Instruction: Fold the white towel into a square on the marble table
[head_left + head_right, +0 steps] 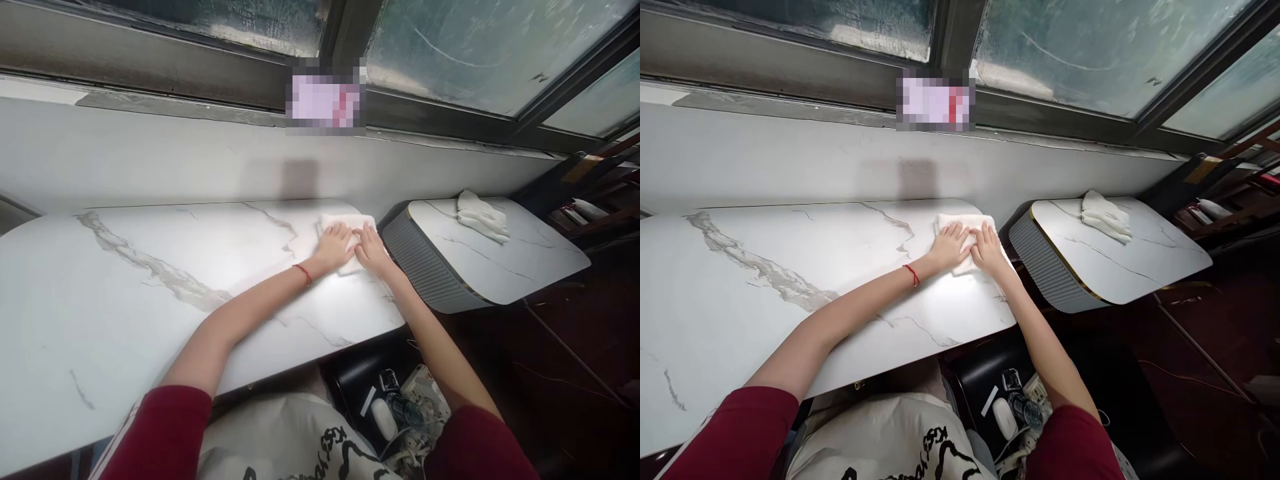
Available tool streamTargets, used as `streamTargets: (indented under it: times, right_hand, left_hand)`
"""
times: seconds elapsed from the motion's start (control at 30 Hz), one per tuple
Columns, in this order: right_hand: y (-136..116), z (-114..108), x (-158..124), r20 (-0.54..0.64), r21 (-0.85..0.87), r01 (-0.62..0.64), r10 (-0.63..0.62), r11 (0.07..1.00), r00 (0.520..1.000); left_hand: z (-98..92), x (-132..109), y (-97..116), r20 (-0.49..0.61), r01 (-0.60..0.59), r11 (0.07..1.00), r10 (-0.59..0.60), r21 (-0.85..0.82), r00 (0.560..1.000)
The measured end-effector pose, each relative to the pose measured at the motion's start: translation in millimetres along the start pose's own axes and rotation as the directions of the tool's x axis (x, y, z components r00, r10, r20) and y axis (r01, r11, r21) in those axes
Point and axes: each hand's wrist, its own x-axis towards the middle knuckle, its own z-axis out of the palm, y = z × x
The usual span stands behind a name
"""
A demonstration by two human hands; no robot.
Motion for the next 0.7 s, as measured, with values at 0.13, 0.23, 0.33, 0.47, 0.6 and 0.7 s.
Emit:
streamTargets:
  times: [0.13,0.23,0.33,0.47,0.6,0.7]
  right_hand:
    - [-13.1,17.9,62.6,0.041,-0.007,0.04,-0.039,0.999,0.998]
    - [-25.9,25.7,92.8,0.079,-0.073,0.038,-0.032,0.997,0.996]
    - [-34.2,30.2,108.1,0.068,-0.071,0.044,-0.039,0.996,0.997]
    - [-37.0,32.8,113.4,0.046,-0.052,0.034,-0.031,0.998,0.998]
    - [-38.4,32.8,112.2,0.034,-0.03,0.02,-0.019,0.999,0.999]
    - [-42.5,31.9,110.6,0.004,-0.013,0.006,-0.006,1.0,1.0]
  left_hand:
    - [-4.4,18.8,-39.6,-0.012,0.142,0.99,-0.142,-0.021,0.99]
    - [-6.0,26.7,-61.9,-0.031,0.21,0.977,-0.211,-0.021,0.977]
    - [-7.1,29.7,-75.3,-0.053,0.24,0.97,-0.241,-0.026,0.969]
    - [-8.4,30.4,-80.4,-0.041,0.243,0.97,-0.243,-0.015,0.969]
    - [-10.5,30.4,-77.7,-0.022,0.24,0.971,-0.24,0.012,0.971]
    - [-14.1,28.9,-74.1,-0.003,0.248,0.968,-0.248,0.036,0.969]
